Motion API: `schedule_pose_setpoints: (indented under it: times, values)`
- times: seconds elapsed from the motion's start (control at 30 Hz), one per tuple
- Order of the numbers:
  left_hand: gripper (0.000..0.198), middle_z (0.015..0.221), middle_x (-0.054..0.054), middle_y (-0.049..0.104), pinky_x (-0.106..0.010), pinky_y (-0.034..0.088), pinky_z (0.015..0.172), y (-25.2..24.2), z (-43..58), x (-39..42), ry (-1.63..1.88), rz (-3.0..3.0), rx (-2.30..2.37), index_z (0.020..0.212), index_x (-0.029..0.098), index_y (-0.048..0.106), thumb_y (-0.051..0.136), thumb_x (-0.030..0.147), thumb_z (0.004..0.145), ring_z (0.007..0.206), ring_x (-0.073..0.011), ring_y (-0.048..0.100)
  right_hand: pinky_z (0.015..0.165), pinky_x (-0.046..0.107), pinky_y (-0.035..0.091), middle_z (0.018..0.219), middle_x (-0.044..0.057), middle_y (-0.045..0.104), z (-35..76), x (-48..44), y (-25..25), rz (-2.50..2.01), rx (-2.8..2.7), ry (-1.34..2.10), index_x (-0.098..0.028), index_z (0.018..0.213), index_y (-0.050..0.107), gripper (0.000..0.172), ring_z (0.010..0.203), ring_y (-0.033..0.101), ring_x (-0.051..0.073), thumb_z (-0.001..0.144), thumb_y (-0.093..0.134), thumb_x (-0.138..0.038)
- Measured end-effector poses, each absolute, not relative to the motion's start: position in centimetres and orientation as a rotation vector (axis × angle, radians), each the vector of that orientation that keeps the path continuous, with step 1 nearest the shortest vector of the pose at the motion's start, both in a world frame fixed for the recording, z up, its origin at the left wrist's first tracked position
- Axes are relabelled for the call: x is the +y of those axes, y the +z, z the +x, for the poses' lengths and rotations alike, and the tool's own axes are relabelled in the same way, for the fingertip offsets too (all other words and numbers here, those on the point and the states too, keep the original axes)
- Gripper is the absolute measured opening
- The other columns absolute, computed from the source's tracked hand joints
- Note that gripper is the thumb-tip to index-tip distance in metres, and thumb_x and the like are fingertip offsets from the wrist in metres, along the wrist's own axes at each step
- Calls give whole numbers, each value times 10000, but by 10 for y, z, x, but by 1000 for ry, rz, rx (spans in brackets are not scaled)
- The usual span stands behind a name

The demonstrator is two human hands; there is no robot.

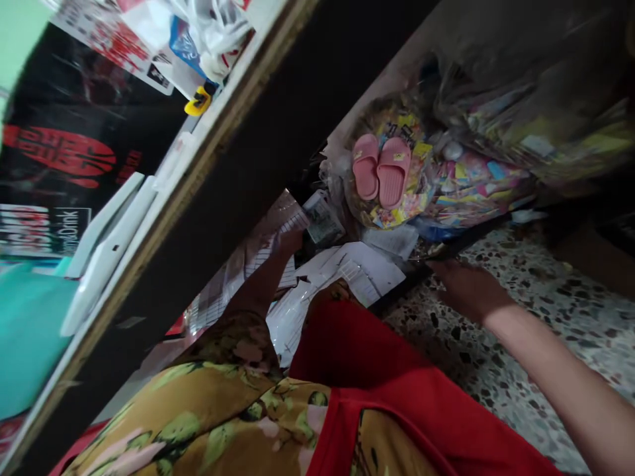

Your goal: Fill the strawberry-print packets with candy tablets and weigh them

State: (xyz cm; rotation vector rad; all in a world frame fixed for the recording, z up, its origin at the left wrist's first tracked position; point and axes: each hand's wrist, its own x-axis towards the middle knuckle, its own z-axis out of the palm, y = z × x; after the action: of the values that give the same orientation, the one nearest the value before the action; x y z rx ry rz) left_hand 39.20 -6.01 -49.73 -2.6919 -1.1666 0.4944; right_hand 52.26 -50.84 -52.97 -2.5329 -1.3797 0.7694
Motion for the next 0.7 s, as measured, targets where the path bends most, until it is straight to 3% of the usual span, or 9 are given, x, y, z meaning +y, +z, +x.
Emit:
schedule_pose_setpoints:
  times: [0.17, 0.27, 0.37, 0.57, 0.7]
  values:
    - [353, 1339, -160, 555, -520, 409, 1044, -527, 430, -53, 407, -2670, -1091, 1260, 125, 584, 537, 301, 958, 1270, -302, 494, 915, 479, 490, 1330, 150, 608, 498, -522, -533, -2494, -1406, 869, -263, 1436, 476, 601, 1165, 619, 349, 852, 607, -319]
    - [481, 1464, -202, 438, -481, 361, 1059, -538, 467, -49, 305, -2725, -987, 1420, 115, 437, 455, 158, 941, 1336, -316, 397, 910, 469, 494, 1306, 135, 622, 497, -527, -546, -2494, -1374, 822, -283, 1439, 474, 604, 1146, 630, 335, 850, 602, -323]
    - [542, 1509, -208, 365, -458, 347, 1065, -535, 503, -35, 263, -2748, -899, 1473, 99, 329, 424, 121, 941, 1349, -294, 342, 934, 485, 501, 1317, 164, 613, 504, -528, -560, -2484, -1329, 879, -237, 1434, 490, 581, 1174, 619, 353, 862, 578, -278]
    - [369, 1350, -127, 528, -476, 419, 1040, -529, 550, 4, 545, -2736, -723, 1237, 122, 577, 636, 217, 885, 1226, -255, 496, 1032, 487, 482, 1407, 200, 551, 510, -526, -599, -2420, -1269, 933, -169, 1434, 493, 531, 1248, 583, 352, 905, 481, -205]
    - [356, 1419, -210, 481, -585, 271, 1125, -544, 555, 7, 568, -2726, -591, 1257, 73, 566, 539, 127, 905, 1377, -337, 356, 989, 469, 529, 1360, 171, 603, 502, -528, -624, -2436, -1199, 944, -204, 1422, 514, 525, 1185, 632, 327, 897, 486, -194]
